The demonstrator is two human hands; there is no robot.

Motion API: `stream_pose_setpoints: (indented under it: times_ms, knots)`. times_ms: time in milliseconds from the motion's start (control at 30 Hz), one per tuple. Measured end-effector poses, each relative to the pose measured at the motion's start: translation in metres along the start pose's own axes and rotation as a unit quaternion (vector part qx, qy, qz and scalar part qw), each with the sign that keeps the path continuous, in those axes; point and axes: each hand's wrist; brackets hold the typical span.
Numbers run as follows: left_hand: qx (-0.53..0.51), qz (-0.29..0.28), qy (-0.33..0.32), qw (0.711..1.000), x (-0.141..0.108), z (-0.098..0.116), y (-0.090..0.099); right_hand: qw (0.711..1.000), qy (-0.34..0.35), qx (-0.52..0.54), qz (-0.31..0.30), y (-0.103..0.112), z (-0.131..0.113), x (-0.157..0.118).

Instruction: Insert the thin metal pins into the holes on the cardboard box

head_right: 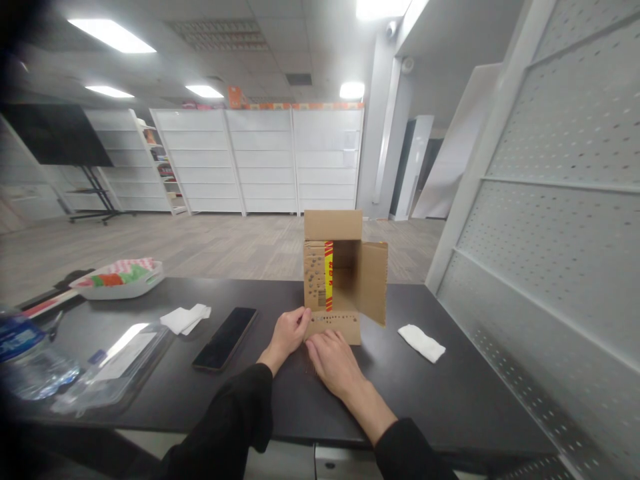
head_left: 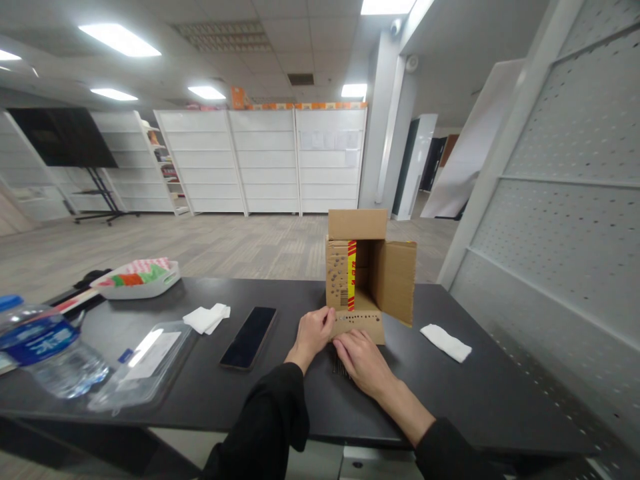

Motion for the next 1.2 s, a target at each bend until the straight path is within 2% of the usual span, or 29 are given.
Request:
stream_pose_setpoints:
  times_ms: [167, 300, 433, 700, 1200]
  knots:
    - [-0.001, 0.001, -0.003, 1.000, 0.000, 0.000, 0.000, 0.991, -0.043, 0.085, 0.093, -0.001, 0.012, 0.006]
    - [-0.007, -0.001, -0.003, 1.000, -0.001, 0.000, 0.001, 0.970, -0.074, 0.136, 0.186, -0.001, 0.022, 0.013]
    - [-0.013, -0.003, 0.001, 1.000, 0.000, 0.000, 0.002, 0.950, -0.103, 0.173, 0.240, -0.006, 0.029, 0.016]
    - [-0.010, -0.004, 0.005, 1.000, -0.001, -0.001, 0.001, 0.946, -0.101, 0.170, 0.256, -0.016, 0.034, 0.016]
    - [-0.011, -0.003, 0.009, 1.000, -0.002, 0.002, 0.004, 0.953, -0.088, 0.141, 0.255, -0.017, 0.031, 0.018]
Point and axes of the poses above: each hand's wrist, its own x-axis towards the middle knuckle, its own y-axis out of the back of the hand, z = x × y
